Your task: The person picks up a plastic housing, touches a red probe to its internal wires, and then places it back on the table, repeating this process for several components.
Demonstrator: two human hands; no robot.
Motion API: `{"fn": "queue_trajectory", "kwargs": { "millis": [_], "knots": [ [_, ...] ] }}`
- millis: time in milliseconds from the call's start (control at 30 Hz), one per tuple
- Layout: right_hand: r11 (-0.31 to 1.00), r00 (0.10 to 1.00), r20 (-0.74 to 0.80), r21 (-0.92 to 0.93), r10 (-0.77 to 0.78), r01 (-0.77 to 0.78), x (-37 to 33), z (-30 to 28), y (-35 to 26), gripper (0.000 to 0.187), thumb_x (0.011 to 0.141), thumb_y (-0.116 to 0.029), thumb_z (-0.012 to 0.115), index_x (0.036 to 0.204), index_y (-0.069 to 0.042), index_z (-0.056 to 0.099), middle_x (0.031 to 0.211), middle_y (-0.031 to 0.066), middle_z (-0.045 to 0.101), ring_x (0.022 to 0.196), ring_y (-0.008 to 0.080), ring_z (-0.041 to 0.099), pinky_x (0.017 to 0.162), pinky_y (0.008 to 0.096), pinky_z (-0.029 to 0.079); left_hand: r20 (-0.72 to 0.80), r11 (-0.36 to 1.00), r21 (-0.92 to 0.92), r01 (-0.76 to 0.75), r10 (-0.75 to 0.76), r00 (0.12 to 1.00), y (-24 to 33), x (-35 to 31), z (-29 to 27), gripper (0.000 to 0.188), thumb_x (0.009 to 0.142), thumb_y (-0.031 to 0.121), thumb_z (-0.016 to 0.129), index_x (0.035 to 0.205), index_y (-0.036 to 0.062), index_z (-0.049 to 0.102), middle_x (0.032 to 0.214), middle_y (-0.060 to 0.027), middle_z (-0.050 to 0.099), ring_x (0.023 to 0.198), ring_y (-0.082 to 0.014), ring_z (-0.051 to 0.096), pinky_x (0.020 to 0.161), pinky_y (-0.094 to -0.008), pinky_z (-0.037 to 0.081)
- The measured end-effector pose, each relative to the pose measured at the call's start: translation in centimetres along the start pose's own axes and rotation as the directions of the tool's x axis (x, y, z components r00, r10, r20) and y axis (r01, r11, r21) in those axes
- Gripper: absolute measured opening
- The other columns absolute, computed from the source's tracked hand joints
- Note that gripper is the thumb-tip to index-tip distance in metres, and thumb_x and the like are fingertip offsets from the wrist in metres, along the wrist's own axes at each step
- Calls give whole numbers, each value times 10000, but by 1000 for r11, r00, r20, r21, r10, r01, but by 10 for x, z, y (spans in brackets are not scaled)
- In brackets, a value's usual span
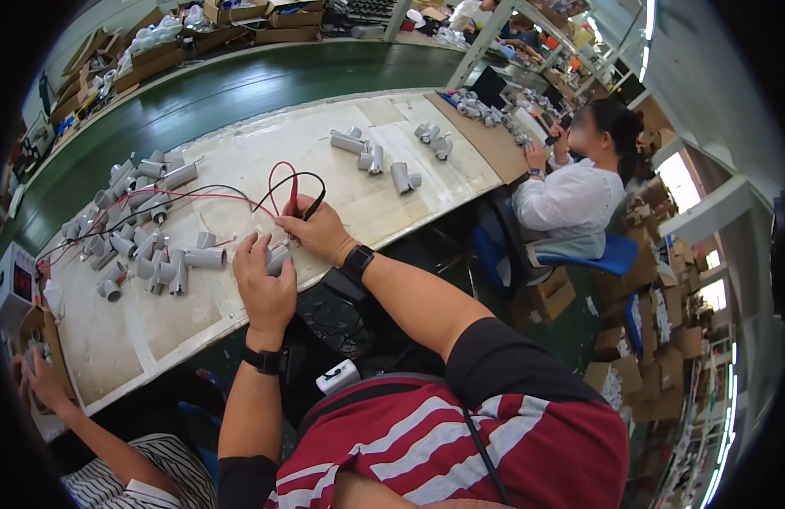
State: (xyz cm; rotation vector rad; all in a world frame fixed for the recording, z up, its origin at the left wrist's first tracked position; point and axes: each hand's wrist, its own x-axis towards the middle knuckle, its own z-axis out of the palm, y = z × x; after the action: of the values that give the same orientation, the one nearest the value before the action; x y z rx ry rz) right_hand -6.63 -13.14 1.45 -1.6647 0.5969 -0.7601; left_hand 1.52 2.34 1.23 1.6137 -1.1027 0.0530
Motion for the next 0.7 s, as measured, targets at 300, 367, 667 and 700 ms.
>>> {"fn": "queue_trajectory", "kwargs": {
  "millis": [300,367,667,700],
  "knots": [
    [988,999,-34,-154,-13,7,15,10,20,225,951,-259,741,911,-45,682,730,29,653,652,128,613,613,323,504,134,962,271,-21,-16,991,-11,-5,-12,413,823,110,764,1212,13,665,1246,-199,624,1186,-414,561,1037,-502,444],
    [800,869,-55,-421,-492,427,31,-9,17,241,972,-282,709,915,-47,698,714,76,680,647,174,647,601,364,507,199,959,279,-51,-6,980,-14,-5,-28,421,827,130,767,1222,27,666,1233,-193,631,1187,-399,570,1028,-499,447],
    [963,973,54,-140,-223,229,28,-58,-57,239,934,-270,749,892,-38,709,726,64,704,636,155,662,609,329,526,134,516,840,-170,106,985,-64,-15,-133,486,881,194,714,1353,107,639,1339,-224,587,1248,-426,530,1090,-520,410],
    [919,937,39,-187,-347,348,25,-57,-59,252,923,-278,750,887,-32,704,739,102,711,643,221,675,634,360,537,107,451,881,-145,109,988,-67,-16,-137,485,873,171,712,1349,109,644,1348,-228,579,1269,-426,520,1109,-522,400]
  ]
}}
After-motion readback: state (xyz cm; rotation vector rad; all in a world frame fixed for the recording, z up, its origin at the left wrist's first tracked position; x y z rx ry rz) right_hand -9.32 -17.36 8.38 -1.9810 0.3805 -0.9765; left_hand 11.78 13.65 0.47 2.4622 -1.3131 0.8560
